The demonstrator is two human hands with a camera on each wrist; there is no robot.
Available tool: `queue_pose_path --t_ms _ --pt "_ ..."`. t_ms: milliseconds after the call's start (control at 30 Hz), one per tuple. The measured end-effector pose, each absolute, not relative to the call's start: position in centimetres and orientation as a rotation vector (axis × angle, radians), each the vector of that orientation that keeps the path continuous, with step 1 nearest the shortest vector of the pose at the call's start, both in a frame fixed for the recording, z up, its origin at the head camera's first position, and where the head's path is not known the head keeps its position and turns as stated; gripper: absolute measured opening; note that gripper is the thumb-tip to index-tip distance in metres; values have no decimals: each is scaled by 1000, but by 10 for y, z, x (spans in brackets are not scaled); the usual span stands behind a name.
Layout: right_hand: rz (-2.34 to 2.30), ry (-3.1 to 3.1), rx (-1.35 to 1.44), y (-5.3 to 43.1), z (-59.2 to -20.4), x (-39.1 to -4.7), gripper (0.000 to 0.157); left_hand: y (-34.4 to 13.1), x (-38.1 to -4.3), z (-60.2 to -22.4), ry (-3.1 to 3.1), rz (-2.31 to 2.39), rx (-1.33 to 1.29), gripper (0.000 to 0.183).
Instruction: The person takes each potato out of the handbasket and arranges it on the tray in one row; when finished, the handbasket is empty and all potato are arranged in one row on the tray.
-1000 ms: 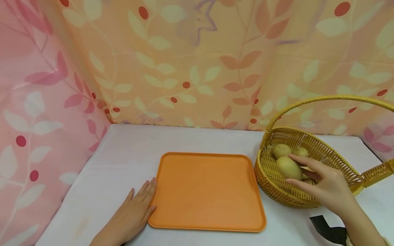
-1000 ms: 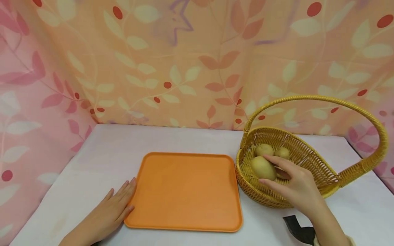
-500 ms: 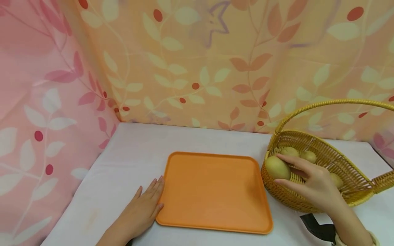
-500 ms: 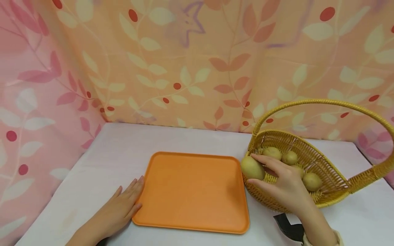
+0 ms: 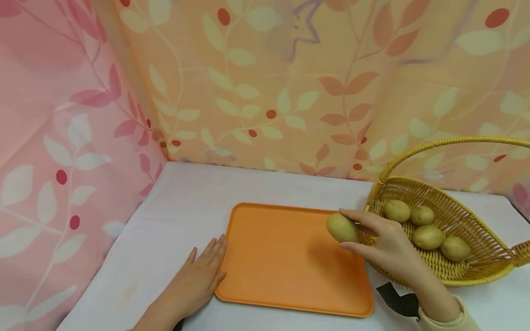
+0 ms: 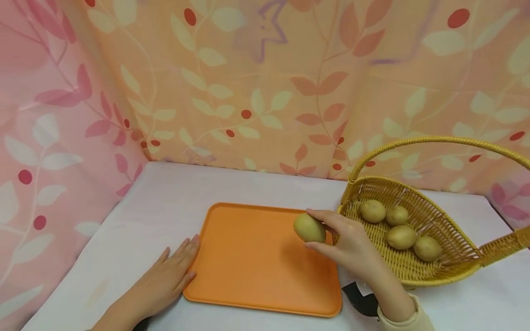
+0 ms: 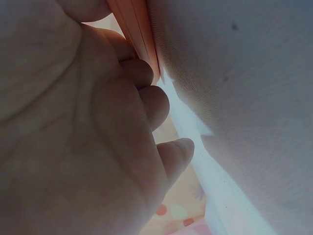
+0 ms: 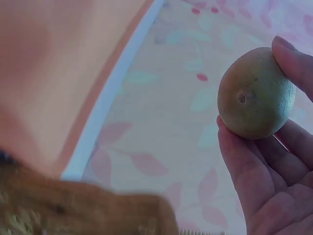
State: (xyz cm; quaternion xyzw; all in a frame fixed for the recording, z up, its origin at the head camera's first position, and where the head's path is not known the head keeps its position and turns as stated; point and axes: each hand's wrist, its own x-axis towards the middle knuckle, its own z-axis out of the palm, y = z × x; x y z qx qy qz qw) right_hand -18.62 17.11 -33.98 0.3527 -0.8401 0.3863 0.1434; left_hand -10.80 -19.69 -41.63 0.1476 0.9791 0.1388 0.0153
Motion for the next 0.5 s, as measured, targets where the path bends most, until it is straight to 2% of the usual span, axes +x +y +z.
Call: queue_pose_path --t_ms 233,500 --pt "1156 -2473 1087 144 -346 -194 57 -198 -108 -414 3041 407 451 61" --pt "1215 -2520 1140 117 -354 -203 57 -196 -107 -412 3032 411 429 61"
